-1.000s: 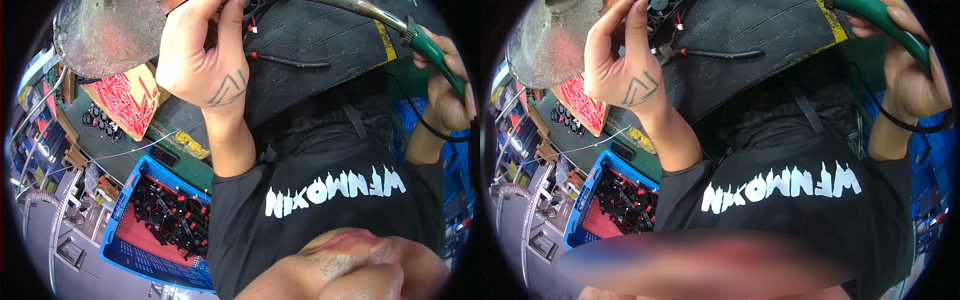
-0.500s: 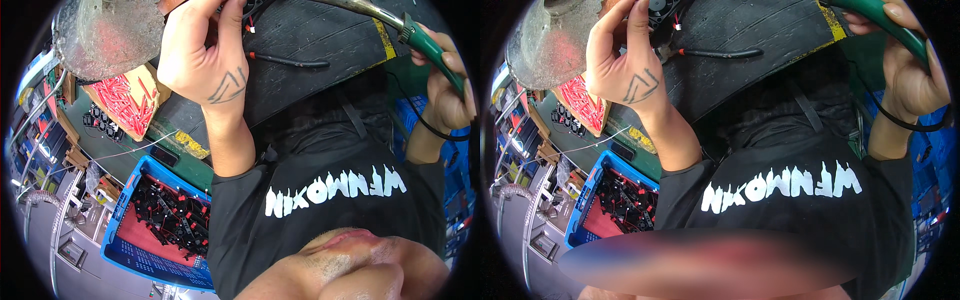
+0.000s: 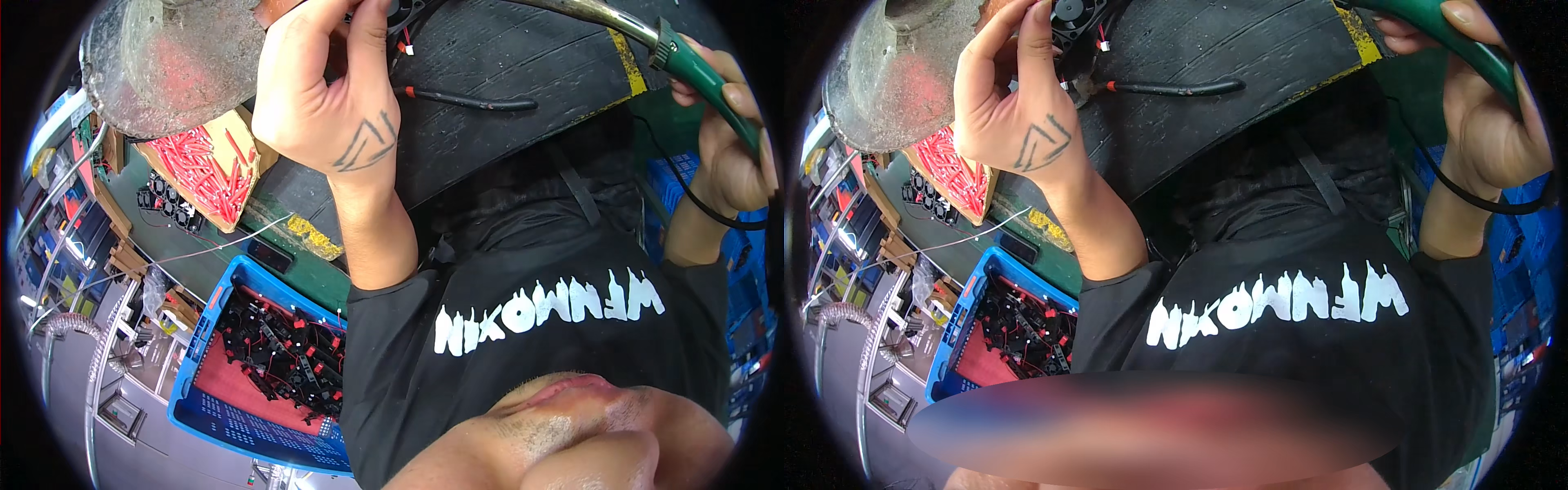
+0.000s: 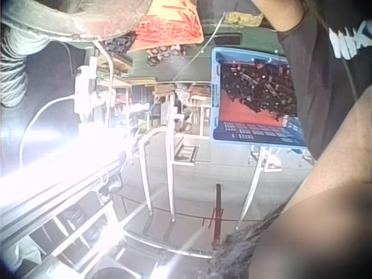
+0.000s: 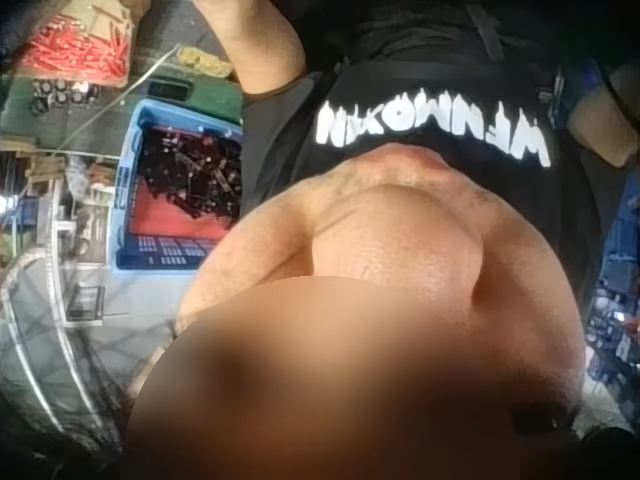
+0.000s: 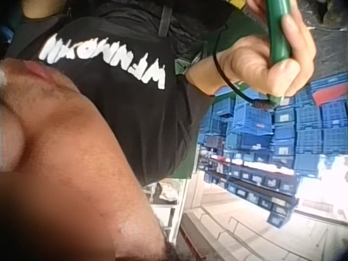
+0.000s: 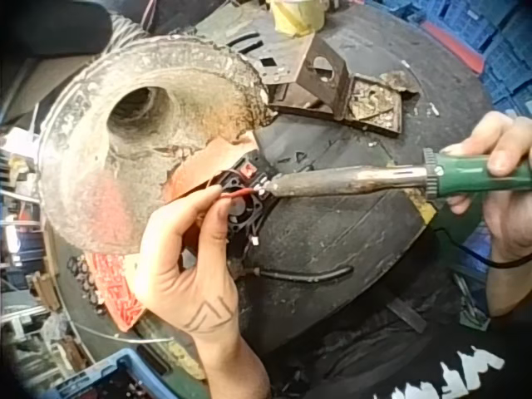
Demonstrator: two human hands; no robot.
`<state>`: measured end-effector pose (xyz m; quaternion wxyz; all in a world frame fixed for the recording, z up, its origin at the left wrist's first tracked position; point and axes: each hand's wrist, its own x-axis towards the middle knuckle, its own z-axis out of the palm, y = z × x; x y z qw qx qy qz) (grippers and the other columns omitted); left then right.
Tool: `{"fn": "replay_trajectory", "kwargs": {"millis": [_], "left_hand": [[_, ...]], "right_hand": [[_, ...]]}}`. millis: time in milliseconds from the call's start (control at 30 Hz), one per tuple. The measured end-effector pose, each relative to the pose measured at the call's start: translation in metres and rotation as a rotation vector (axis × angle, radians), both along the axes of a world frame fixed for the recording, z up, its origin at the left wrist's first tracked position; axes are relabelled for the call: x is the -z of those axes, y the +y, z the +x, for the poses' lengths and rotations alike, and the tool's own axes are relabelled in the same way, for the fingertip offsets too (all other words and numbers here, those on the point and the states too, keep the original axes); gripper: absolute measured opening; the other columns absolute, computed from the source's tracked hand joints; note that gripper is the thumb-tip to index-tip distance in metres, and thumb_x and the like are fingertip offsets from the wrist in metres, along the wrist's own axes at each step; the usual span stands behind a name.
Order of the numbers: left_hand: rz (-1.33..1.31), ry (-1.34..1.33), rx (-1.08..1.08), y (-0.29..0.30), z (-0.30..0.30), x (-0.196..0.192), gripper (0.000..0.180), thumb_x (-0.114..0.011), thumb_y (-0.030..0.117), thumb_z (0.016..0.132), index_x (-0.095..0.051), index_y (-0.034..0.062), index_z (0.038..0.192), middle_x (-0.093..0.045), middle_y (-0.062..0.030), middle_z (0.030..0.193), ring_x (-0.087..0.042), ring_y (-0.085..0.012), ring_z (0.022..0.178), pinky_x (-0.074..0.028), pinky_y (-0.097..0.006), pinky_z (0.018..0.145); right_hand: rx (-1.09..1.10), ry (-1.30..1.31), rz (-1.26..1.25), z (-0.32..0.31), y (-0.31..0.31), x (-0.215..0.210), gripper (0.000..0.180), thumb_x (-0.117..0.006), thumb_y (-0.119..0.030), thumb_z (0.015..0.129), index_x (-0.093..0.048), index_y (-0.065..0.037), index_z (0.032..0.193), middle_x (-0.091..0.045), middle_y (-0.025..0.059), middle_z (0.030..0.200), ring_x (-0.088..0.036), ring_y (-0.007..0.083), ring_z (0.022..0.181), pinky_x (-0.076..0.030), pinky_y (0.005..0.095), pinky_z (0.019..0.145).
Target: Soldering wires to small electronic cooling fans at an industrial workbench.
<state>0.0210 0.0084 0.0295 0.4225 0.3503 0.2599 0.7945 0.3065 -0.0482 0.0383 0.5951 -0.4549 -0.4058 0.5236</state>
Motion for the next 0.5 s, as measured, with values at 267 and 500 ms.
{"fn": "replay_trajectory", "kwargs": {"millis": [267,500], "left_hand": [[-0.035,0.021,0.021,0.0,0.003,0.017,0.012,-0.075,-0.005,0.087,-0.074,-0.0032,0.099,-0.071,-0.0056,0.081,-0.059,-0.0072,0.067,-0.042,-0.019,0.06],[-0.039,0.015,0.024,-0.002,0.001,0.019,0.013,-0.076,-0.005,0.086,-0.074,-0.0036,0.099,-0.071,-0.0058,0.082,-0.059,-0.0078,0.068,-0.043,-0.02,0.061]], "right_hand": [[-0.002,0.002,-0.003,-0.001,0.001,0.001,0.055,-0.032,-0.036,0.098,-0.064,0.006,0.112,-0.064,0.0347,0.107,-0.069,0.044,0.081,-0.061,0.0439,0.068],[0.003,0.008,-0.004,-0.001,0.001,0.002,0.056,-0.032,-0.037,0.098,-0.064,0.006,0.112,-0.064,0.0346,0.106,-0.069,0.0439,0.08,-0.061,0.0437,0.067]]}}
